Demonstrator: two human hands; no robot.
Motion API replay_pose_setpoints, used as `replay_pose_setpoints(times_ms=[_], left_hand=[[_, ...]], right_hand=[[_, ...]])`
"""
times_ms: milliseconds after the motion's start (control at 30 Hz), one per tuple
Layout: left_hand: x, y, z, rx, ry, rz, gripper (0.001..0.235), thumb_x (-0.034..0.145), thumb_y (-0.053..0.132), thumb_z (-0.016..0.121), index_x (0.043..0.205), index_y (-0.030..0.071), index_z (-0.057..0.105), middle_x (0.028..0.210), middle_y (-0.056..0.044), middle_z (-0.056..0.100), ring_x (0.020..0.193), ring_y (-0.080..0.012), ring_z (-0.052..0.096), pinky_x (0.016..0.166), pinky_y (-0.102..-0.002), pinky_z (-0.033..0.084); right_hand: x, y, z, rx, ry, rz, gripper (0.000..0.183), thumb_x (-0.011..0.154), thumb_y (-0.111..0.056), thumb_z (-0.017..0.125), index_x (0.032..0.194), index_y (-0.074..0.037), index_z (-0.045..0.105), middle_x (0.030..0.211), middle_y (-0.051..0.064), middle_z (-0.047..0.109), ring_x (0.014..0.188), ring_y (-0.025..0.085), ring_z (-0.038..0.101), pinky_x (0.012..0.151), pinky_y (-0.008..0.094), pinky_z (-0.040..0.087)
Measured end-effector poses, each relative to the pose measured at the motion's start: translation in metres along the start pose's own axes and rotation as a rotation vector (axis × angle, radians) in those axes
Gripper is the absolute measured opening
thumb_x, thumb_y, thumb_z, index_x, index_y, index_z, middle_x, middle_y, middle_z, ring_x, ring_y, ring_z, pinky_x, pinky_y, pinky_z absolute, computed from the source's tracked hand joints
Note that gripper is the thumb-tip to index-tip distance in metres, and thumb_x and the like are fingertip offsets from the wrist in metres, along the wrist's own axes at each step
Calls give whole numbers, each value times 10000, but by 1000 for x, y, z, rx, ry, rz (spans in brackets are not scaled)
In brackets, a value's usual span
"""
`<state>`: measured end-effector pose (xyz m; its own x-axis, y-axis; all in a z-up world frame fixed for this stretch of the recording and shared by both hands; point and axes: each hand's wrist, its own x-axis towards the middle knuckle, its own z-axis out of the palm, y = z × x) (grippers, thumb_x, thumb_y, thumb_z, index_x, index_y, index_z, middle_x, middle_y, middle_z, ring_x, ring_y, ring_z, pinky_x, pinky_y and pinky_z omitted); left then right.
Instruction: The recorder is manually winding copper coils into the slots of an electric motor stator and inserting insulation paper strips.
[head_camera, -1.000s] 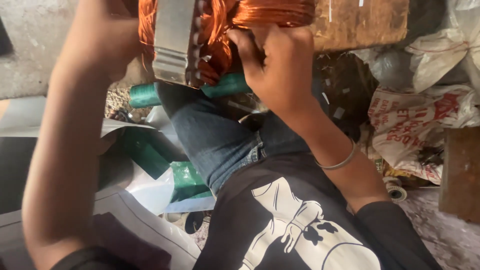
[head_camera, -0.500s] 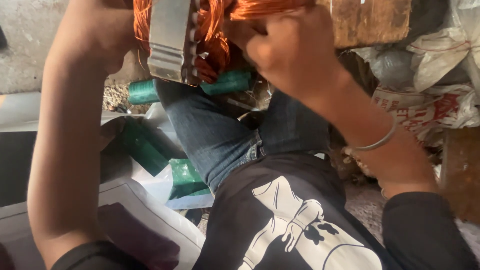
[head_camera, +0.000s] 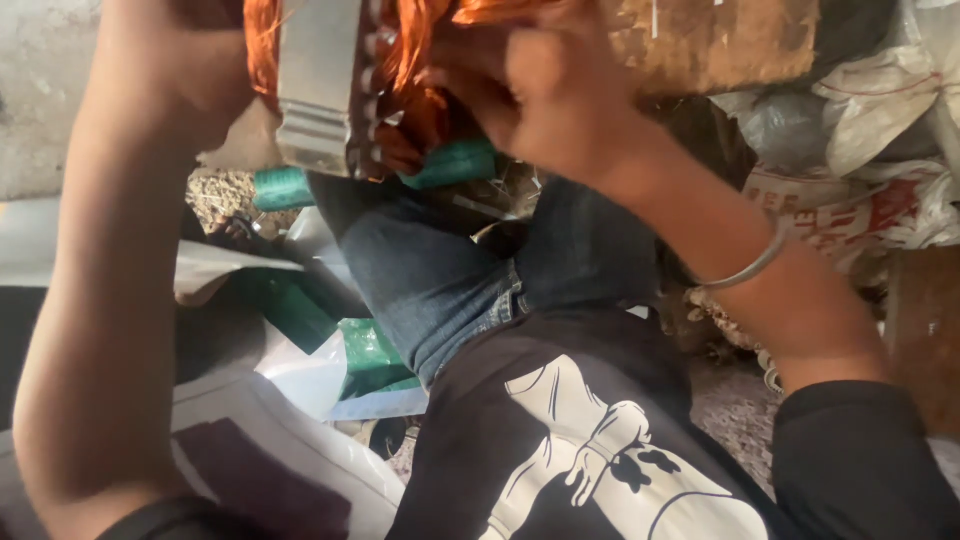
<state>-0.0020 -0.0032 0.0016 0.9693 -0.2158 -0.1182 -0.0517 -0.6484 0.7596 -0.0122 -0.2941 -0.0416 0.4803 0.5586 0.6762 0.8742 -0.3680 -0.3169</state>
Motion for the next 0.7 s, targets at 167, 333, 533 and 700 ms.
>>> replay_pose_setpoints(times_ms=[167, 333, 533, 700], left_hand=[[-8, -21, 3, 70, 57, 178, 150, 907, -18, 741, 1042, -43, 680, 937, -97, 708, 808, -175, 665, 621, -316, 481], [-13, -12, -2, 145, 0, 464, 228, 922, -176, 695, 1137, -106, 663, 1104, -183, 728, 1001, -244, 706, 788, -339, 541], [-21, 11, -7, 144, -16, 395, 299, 914, -151, 688, 1198, -61, 662, 1057, -172, 717, 976, -259, 701, 780, -366, 526], [-10, -9, -6, 417, 24, 570, 379, 848, -85, 811, 1203, -75, 678, 1105, -197, 720, 1083, -301, 695, 869, -355, 550]], right_hand=[[-5, -1, 10, 40, -27, 118, 137, 964, -55, 741, 1097, -30, 718, 1020, 124, 677, 885, 319, 667, 818, 437, 524], [3, -3, 8, 51, -37, 111, 222, 893, -40, 702, 1090, 49, 656, 1005, 162, 654, 855, 344, 648, 790, 453, 513], [-10, -1, 11, 67, -51, 173, 149, 959, -40, 776, 1054, -18, 663, 893, 110, 648, 783, 306, 642, 762, 437, 500], [-20, 3, 14, -41, -128, 143, 275, 809, -88, 809, 1060, -71, 697, 832, 75, 644, 754, 277, 641, 771, 416, 524]])
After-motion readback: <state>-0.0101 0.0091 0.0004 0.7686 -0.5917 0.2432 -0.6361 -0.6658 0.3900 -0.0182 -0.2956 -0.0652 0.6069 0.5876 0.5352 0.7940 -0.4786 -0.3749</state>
